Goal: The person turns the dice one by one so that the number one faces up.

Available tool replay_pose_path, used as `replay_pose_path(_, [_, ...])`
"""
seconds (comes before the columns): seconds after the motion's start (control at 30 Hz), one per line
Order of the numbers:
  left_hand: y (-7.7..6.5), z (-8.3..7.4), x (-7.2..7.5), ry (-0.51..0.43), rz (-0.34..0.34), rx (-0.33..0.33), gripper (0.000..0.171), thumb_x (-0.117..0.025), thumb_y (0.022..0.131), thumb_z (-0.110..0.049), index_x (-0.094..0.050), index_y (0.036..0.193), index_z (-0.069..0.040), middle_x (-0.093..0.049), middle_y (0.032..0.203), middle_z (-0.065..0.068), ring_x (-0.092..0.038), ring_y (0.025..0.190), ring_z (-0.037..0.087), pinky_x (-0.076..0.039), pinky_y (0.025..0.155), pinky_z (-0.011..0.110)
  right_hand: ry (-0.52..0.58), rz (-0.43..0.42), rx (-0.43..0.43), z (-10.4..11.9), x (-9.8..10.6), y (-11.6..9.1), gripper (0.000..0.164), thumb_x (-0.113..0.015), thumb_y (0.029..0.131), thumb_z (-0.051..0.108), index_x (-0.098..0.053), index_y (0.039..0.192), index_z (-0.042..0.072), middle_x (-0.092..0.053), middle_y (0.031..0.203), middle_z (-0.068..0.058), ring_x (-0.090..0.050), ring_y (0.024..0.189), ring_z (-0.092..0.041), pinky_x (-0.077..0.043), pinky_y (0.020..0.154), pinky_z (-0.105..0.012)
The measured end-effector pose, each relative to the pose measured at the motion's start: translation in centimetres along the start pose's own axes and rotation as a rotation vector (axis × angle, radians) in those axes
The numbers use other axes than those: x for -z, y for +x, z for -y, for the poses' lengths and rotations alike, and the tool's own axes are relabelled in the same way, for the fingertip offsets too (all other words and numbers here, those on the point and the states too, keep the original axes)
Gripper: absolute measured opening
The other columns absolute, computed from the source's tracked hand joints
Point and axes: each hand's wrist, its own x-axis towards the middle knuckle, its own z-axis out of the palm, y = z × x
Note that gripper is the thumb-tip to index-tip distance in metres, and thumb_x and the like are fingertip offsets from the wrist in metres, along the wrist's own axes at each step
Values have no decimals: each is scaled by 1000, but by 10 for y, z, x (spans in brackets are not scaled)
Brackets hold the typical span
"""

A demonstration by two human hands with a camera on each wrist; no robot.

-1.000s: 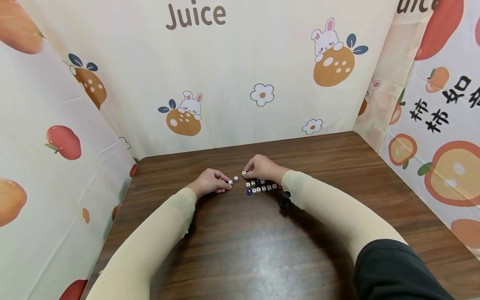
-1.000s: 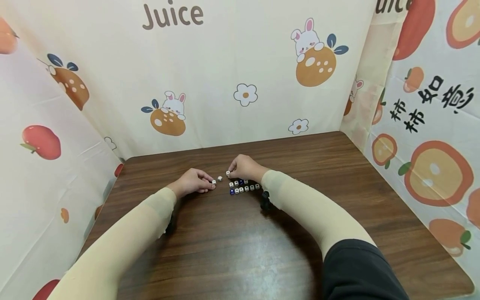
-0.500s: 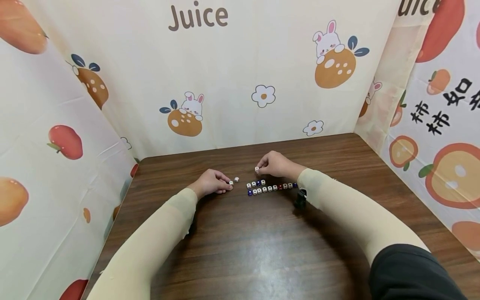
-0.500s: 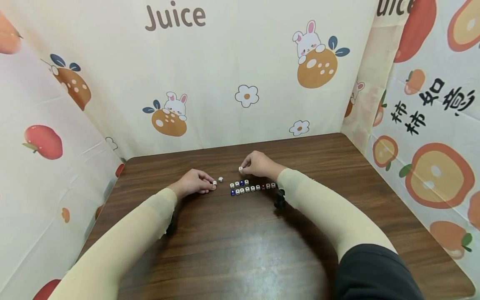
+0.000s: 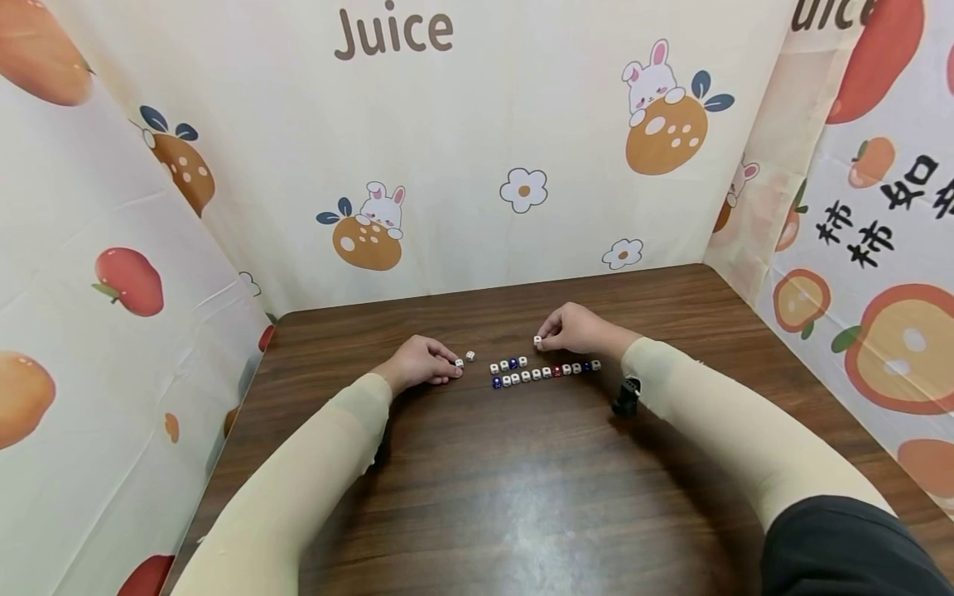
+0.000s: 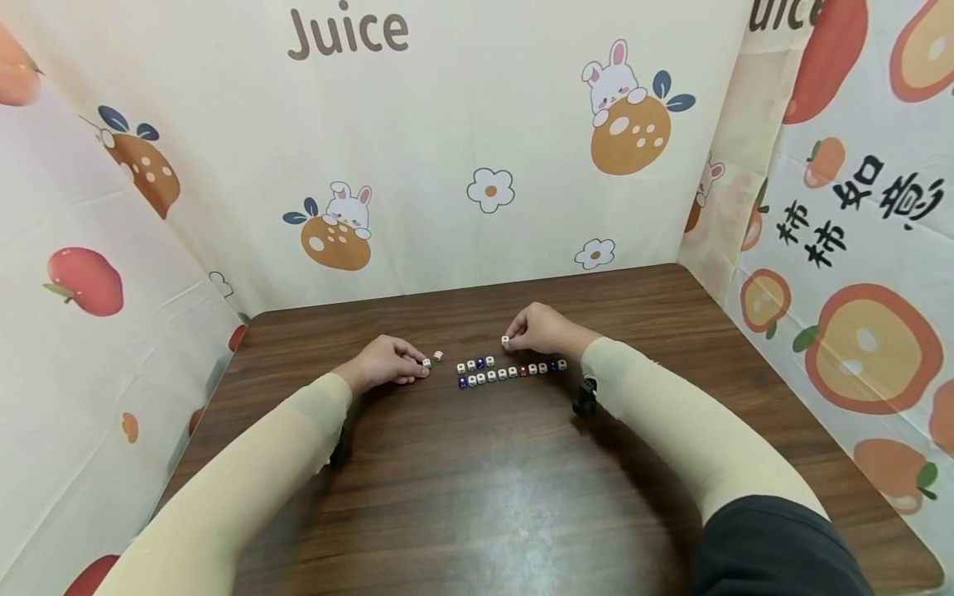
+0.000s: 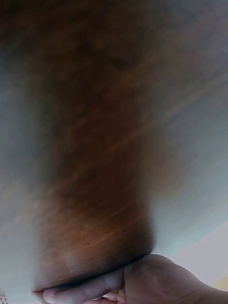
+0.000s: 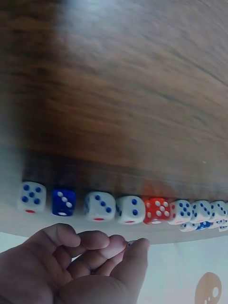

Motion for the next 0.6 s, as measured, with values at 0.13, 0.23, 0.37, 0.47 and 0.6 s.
replay_pose_path(0.13, [-1,-1,0,5,-3,1,25,-94,95,-12,-85,117,-1,-83,93,2,-71,72,4,-63,67,19,0,46,46,-2,-1,-1,9,-88,99,20,-92,102,13,-85,88,4,-68,79,-6,-55,75,-24])
replay_pose_path(0.23, [-2,-2,-1,7,-2,-2,25,-93,96,-11,-85,117,-1,-83,93,3,-71,72,4,-63,68,19,16,77,65,-2,-3,-1,10,-89,98,20,-92,104,13,-86,90,4,-70,80,-5,-57,76,-23])
replay_pose_path(0.37, [-3,-2,-2,7,3,-4,24,-93,96,-12,-85,117,-2,-83,94,3,-71,73,4,-63,68,19,37,102,62,-3,-5,-1,8,-91,96,20,-92,103,14,-86,90,4,-72,80,-5,-59,76,-24])
replay_pose_path(0.47, [-2,-1,-2,9,3,-2,24,-93,96,-12,-86,116,-2,-83,94,3,-71,73,4,-63,68,20,42,119,51,-2,-6,-1,8,-91,96,20,-92,102,15,-86,90,4,-72,80,-6,-59,76,-23])
replay_pose_path(0.6, [-1,0,-1,17,-4,-4,24,-94,95,-13,-86,116,-3,-83,93,2,-71,72,4,-63,67,20,25,129,61,3,-6,-1,10,-92,96,19,-92,103,13,-87,90,2,-72,80,-5,-59,76,-23])
